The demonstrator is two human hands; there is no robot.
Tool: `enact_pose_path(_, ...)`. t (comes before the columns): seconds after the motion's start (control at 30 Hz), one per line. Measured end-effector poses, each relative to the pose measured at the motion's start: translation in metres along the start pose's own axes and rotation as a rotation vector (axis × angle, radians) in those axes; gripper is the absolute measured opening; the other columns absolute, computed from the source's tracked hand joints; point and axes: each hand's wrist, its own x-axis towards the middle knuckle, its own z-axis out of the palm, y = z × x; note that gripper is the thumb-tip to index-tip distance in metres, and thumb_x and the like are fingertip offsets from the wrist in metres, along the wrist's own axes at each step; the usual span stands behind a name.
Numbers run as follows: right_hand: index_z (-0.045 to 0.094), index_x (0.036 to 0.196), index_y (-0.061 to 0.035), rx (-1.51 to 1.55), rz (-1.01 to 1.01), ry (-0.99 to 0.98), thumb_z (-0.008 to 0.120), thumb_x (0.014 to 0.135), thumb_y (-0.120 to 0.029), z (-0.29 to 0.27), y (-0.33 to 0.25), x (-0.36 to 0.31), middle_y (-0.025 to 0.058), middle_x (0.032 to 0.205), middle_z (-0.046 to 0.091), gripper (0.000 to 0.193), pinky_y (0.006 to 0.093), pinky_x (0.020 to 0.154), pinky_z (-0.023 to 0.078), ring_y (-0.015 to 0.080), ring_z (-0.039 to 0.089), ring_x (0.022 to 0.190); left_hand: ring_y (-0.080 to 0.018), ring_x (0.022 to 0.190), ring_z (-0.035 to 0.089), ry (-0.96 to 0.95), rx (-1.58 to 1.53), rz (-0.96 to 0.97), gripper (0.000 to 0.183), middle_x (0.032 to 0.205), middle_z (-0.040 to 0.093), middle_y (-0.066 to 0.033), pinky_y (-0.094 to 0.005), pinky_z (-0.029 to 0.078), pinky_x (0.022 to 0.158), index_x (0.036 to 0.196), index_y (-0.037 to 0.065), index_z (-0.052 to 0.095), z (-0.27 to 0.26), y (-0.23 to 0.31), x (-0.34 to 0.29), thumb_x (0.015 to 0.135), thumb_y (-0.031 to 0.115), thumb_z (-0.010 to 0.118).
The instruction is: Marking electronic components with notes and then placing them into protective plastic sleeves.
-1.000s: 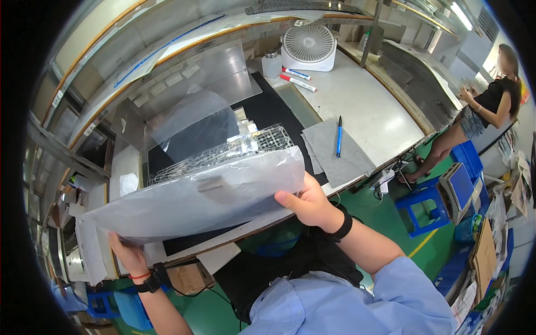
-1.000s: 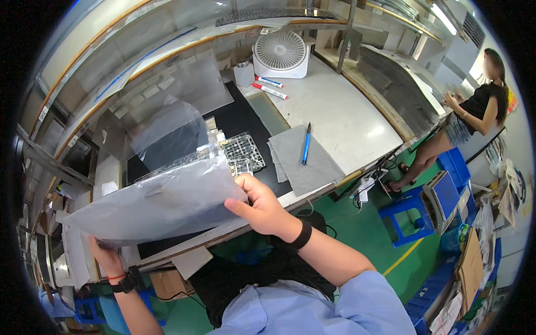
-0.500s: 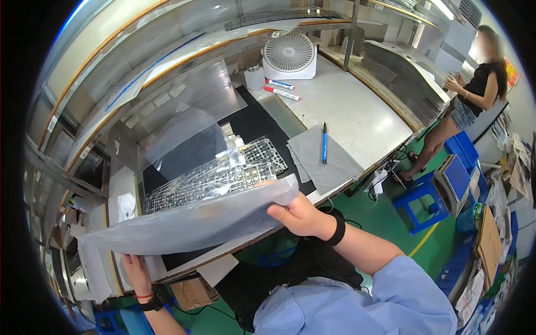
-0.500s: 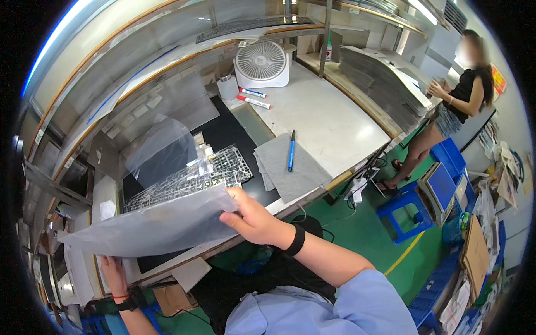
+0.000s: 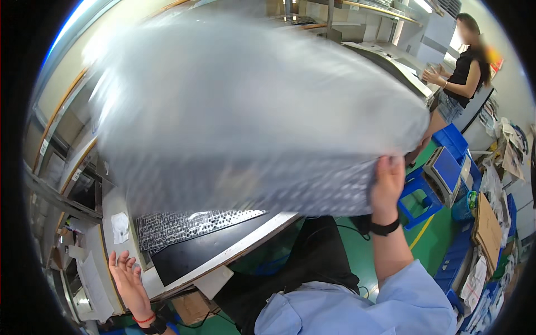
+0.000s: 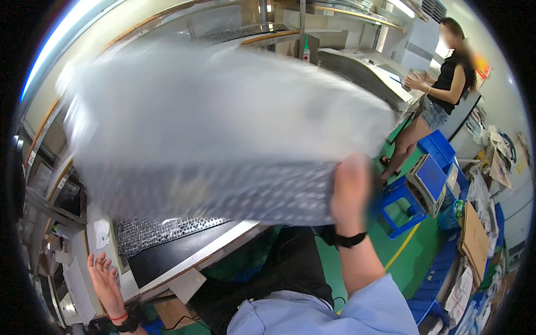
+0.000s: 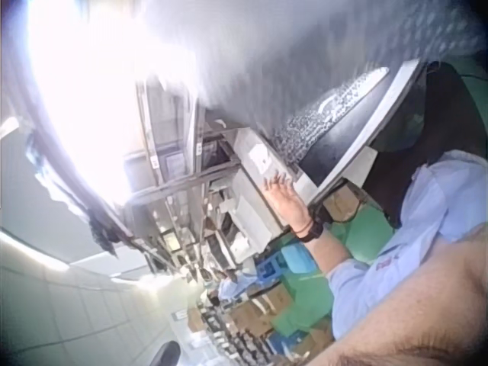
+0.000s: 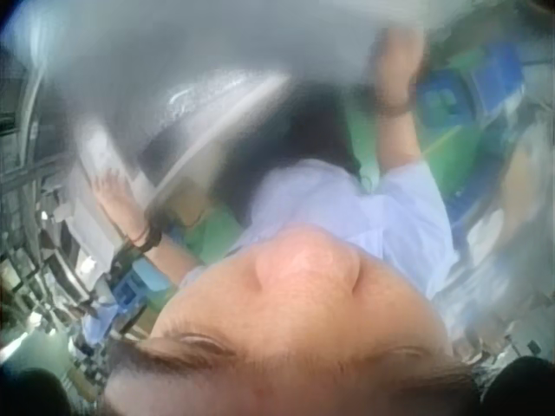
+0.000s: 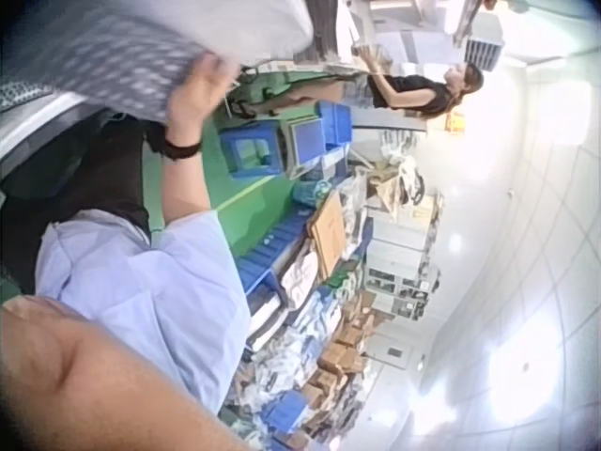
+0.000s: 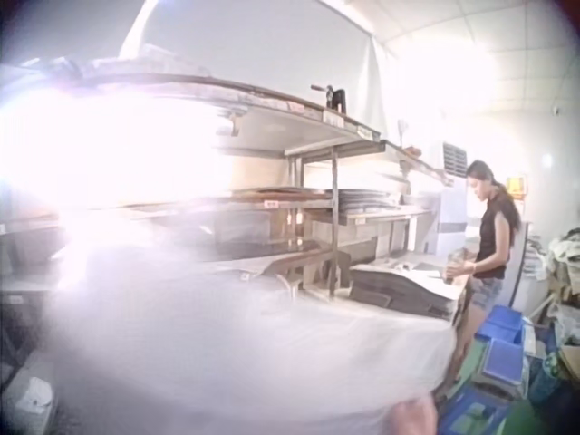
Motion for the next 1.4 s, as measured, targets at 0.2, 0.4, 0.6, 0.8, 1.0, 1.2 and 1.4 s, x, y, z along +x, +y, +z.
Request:
enact_pose_path(0.2, 0.053, 0.116, 0.0008, 0.055, 0.039, 0.276, 0.045, 0.101, -0.013, -0.142, 0.05, 0.046, 0.0049, 0.108, 0.06, 0.022, 0.0275, 0.089, 0.043, 0.013, 0.055, 0.098, -0.0098, 0.095, 0.051, -0.039, -0.077, -0.067, 0.042, 0.115, 0.05, -0.0045, -0.022, 0.042, 0.08, 0.139, 0.007, 0.035, 0.003, -0.022, 0.013, 0.103, 0.028, 0.043)
enact_pose_path(0.4, 0.051, 0.116, 0.0042, -0.144, 0.282, 0.434, 0.044, 0.101, -0.015, -0.193, 0.106, 0.075, 0.0107, 0.107, 0.061, 0.025, 0.0336, 0.082, 0.049, 0.0201, 0.061, 0.093, -0.0111, 0.089, 0.054, -0.161, -0.067, -0.097, 0.042, 0.11, 0.052, -0.0072, -0.0218, 0.043, 0.075, 0.137, 0.005, 0.035, 0.034, -0.026, 0.019, 0.101, 0.024, 0.045)
enact_pose_path(0.6, 0.051, 0.119, 0.0037, -0.062, 0.39, 0.312, 0.044, 0.101, -0.016, -0.202, 0.12, 0.102, 0.0124, 0.111, 0.061, 0.027, 0.0361, 0.088, 0.049, 0.0231, 0.061, 0.099, -0.0112, 0.084, 0.055, -0.136, -0.032, -0.153, 0.039, 0.106, 0.054, -0.0068, -0.0211, 0.044, 0.072, 0.135, 0.004, 0.036, 0.034, -0.034, 0.013, 0.101, 0.022, 0.045)
enact_pose_path(0.8, 0.048, 0.124, 0.0082, -1.071, 0.067, 0.561, 0.057, 0.094, -0.025, -0.197, 0.083, 0.135, 0.016, 0.116, 0.057, 0.046, 0.0375, 0.093, 0.044, 0.0226, 0.055, 0.105, -0.0108, 0.084, 0.054, -0.021, -0.016, -0.163, 0.033, 0.103, 0.054, -0.0071, -0.022, 0.043, 0.073, 0.13, 0.003, 0.04, 0.039, -0.049, -0.007, 0.1, 0.015, 0.046)
enact_pose_path(1.0, 0.052, 0.126, -0.0027, -0.452, -0.017, 0.046, 0.057, 0.094, -0.024, 0.007, -0.012, 0.158, 0.0062, 0.119, 0.055, 0.039, 0.0296, 0.092, 0.04, 0.0166, 0.054, 0.106, -0.0113, 0.089, 0.051, -0.011, 0.193, 0.052, 0.025, 0.104, 0.052, -0.0058, -0.0236, 0.043, 0.078, 0.122, 0.003, 0.045, 0.043, -0.077, -0.034, 0.097, 0.005, 0.045)
enact_pose_path(1.2, 0.062, 0.106, -0.0021, -0.964, -0.703, -0.383, 0.06, 0.084, -0.014, 0.146, 0.041, 0.276, 0.0149, 0.099, 0.065, 0.025, 0.0365, 0.082, 0.049, 0.0304, 0.063, 0.093, -0.0213, 0.101, 0.053, 0.037, 0.296, 0.168, 0.028, 0.111, 0.053, -0.012, -0.0334, 0.043, 0.09, 0.12, 0.0, 0.046, 0.044, -0.105, -0.034, 0.096, 0.013, 0.05)
enact_pose_path(1.4, 0.063, 0.109, -0.0025, -1.173, -0.666, -0.502, 0.057, 0.085, -0.018, 0.197, 0.115, 0.374, 0.0193, 0.11, 0.063, 0.029, 0.0452, 0.093, 0.046, 0.039, 0.059, 0.104, -0.0277, 0.105, 0.056, 0.191, 0.406, 0.098, 0.027, 0.114, 0.057, -0.0168, -0.0391, 0.041, 0.098, 0.117, -0.004, 0.052, 0.055, -0.088, -0.041, 0.095, 0.012, 0.055)
